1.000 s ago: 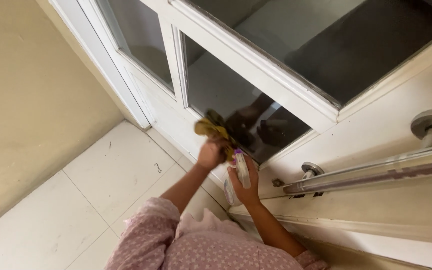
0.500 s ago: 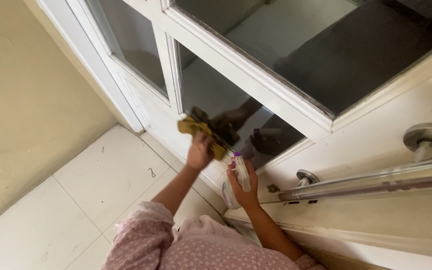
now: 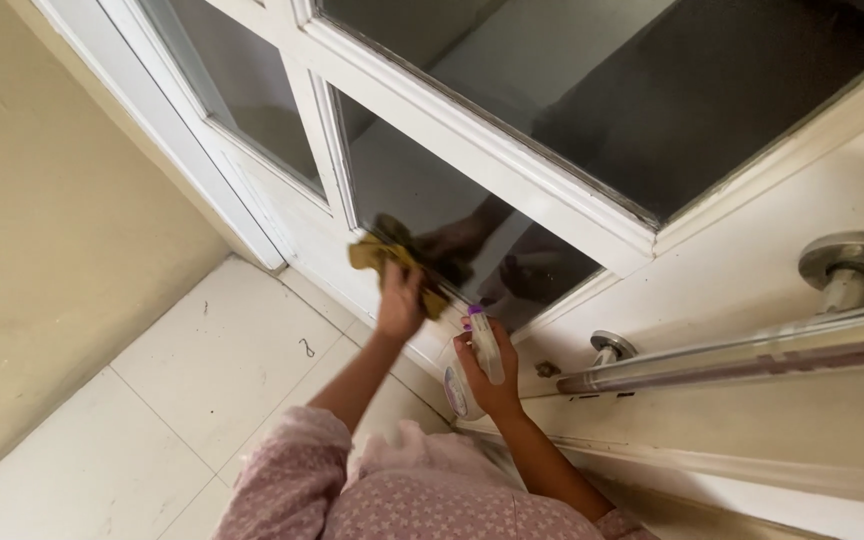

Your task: Cleaning a white door with glass panels using a spray bottle and a cloth.

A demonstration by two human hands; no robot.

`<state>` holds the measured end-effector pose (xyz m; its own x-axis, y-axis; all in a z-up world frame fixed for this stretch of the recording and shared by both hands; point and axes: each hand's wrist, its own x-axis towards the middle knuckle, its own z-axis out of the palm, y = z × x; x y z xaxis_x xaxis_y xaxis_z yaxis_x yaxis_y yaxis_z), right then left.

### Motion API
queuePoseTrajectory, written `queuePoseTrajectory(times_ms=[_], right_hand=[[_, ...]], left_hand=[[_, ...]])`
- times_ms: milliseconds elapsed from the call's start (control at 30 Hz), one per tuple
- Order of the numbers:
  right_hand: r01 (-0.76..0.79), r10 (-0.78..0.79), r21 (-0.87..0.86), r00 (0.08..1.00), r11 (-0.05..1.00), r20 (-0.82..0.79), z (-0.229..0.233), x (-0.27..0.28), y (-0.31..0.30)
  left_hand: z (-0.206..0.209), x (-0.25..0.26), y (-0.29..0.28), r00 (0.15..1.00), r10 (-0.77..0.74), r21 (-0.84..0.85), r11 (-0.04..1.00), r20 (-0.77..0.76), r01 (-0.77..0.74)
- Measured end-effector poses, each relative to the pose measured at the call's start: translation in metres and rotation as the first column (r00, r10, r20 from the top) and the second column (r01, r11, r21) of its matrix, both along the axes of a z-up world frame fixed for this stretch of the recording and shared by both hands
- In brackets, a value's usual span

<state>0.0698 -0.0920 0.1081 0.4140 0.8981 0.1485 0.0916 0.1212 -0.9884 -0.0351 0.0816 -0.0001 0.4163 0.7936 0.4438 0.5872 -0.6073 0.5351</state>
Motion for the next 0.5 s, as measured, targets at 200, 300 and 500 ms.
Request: queuePoseTrajectory(times_ms=[200, 300, 500], right_hand=[[-0.012, 0.012, -0.033, 1.000, 0.999, 0.011, -0.009, 0.008, -0.018], [0.062, -0.058, -0.092, 0.997, 0.994, 0.049, 0.010, 0.014, -0.031], [0.082, -0.071, -0.125, 0.994, 0.989, 0.087, 0.017, 0.013, -0.067]], left_hand=[[0.003, 0.031, -0.085, 0.945, -0.282, 0.006, 0.959, 0.166, 0.285], [-0.021, 0.016, -0.050, 0.970, -0.211, -0.108, 0.969, 0.119, 0.224], [0.019, -0.005, -0.008, 0.977, 0.177, -0.095, 0.981, 0.120, -0.167]])
